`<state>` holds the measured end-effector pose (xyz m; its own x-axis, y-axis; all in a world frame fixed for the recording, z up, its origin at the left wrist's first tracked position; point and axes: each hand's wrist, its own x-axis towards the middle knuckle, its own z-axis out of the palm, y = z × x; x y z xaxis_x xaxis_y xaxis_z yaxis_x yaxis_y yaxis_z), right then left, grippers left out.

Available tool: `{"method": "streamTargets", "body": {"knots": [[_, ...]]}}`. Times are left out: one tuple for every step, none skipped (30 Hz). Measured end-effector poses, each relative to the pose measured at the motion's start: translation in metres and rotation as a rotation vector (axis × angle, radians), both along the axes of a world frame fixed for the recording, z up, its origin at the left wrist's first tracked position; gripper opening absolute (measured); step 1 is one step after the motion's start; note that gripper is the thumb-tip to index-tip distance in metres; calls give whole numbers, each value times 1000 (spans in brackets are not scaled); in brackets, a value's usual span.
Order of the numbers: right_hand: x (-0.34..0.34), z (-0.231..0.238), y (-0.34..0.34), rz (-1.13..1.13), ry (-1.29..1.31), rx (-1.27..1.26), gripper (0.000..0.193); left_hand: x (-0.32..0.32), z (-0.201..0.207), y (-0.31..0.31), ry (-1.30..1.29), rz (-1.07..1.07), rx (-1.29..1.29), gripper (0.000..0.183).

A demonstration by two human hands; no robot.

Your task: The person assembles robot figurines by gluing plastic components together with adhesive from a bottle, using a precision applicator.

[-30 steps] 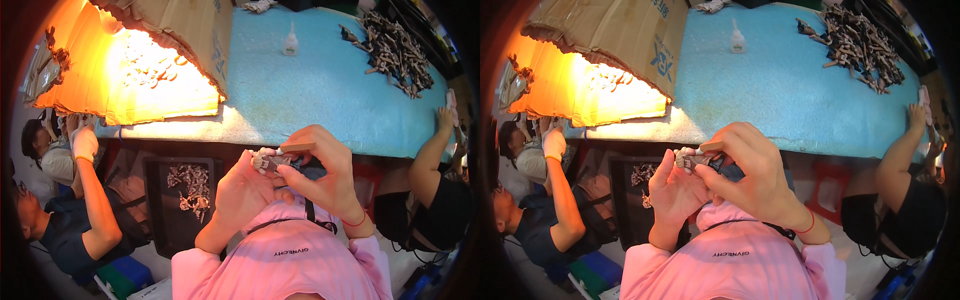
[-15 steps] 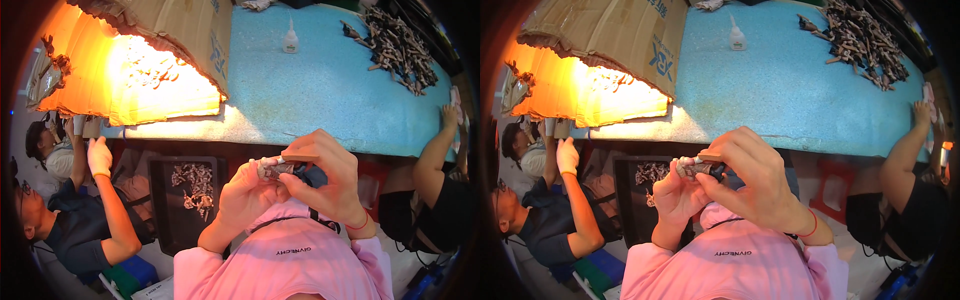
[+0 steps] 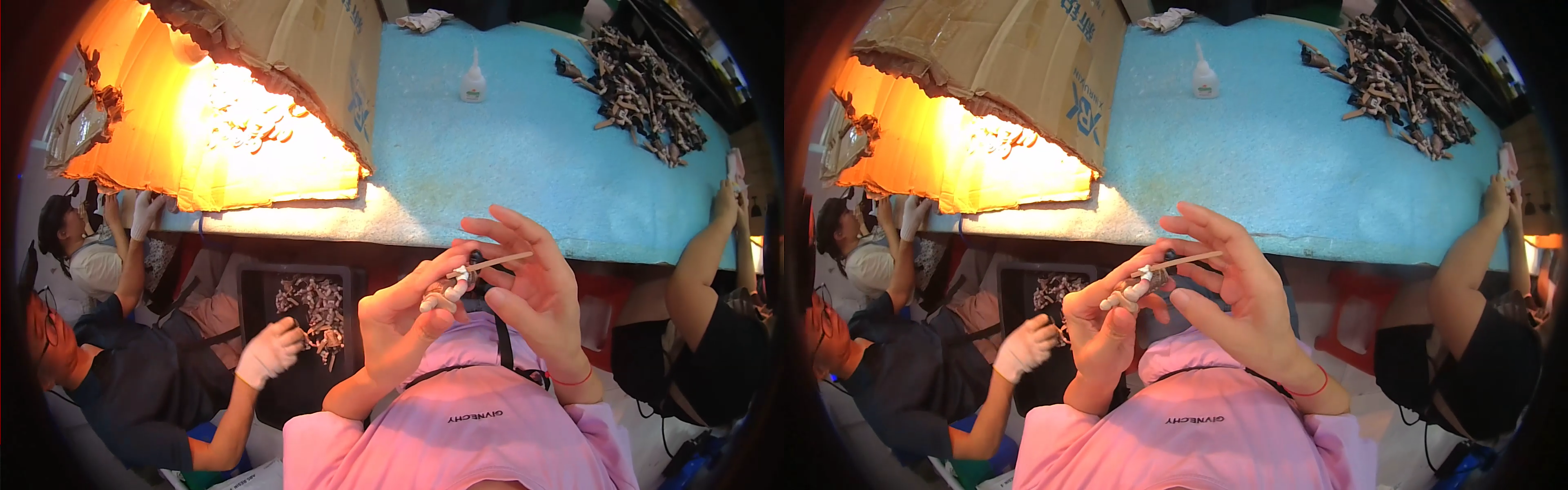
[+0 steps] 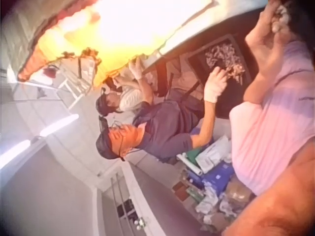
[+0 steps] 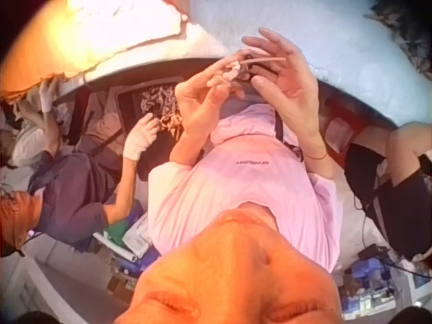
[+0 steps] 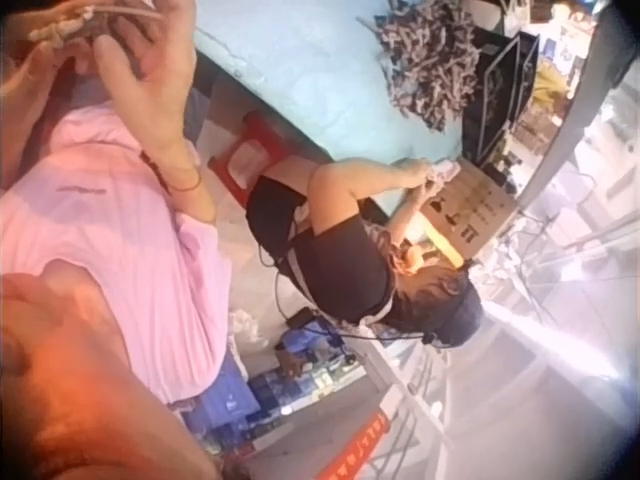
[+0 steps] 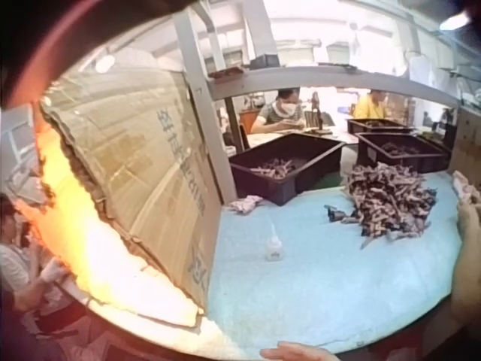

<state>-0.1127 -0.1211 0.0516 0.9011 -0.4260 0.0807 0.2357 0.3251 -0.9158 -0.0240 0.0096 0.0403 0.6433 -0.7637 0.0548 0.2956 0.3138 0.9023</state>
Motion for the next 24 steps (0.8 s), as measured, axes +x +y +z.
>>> {"method": "streamTargets", "body": {"knots": [[-2,3,0,25,-6,35,64,0,-1,1,-115,54,19,47],[-2,5,2,25,-6,30,64,-1,-1,1,-230,108,37,47],[-2,7,5,5,-13,27,65,0,-1,1,-228,104,32,47],[-2,8,7,-15,-21,25,67,0,-1,1,-333,131,49,47],[-1,9,8,-18,-19,20,67,1,-1,0,-438,158,66,47],[-1,10,9,15,-24,38,67,2,-1,0,-437,159,61,47],[-1,11,10,48,-28,56,66,3,-3,-1,-562,192,55,47],[0,12,11,47,-27,52,66,3,-4,-1,-686,227,48,48],[2,11,12,88,-39,56,65,3,-3,0,-685,229,45,48],[3,10,13,129,-50,61,63,2,-3,1,-731,249,67,49],[3,10,12,130,-49,58,63,2,-2,2,-776,269,90,50],[2,10,10,163,-42,50,59,2,-2,3,-774,271,88,50],[2,10,9,195,-35,42,55,1,-3,4,-796,277,95,51],[3,9,9,196,-33,40,55,1,-3,5,-817,283,102,52],[3,8,10,191,-54,35,53,0,-2,5,-817,286,98,52],[2,8,10,186,-76,31,51,-1,-1,5,-839,299,94,51],[1,9,11,187,-75,27,51,-1,0,6,-862,312,90,50],[1,9,12,171,-74,15,52,-2,-1,6,-860,314,87,50],[2,9,13,155,-74,4,52,-2,-1,6,-890,322,79,48],[2,9,14,156,-72,0,52,-2,-1,6,-921,329,70,48],[3,8,15,133,-75,-37,53,-2,-2,6,-919,331,67,48],[3,8,16,110,-78,-75,53,-2,-2,7,-919,327,71,48],[4,8,16,111,-76,-78,53,-3,-2,8,-918,324,75,47],[4,7,17,105,-68,-83,53,-3,-1,8,-917,327,73,47]]}}
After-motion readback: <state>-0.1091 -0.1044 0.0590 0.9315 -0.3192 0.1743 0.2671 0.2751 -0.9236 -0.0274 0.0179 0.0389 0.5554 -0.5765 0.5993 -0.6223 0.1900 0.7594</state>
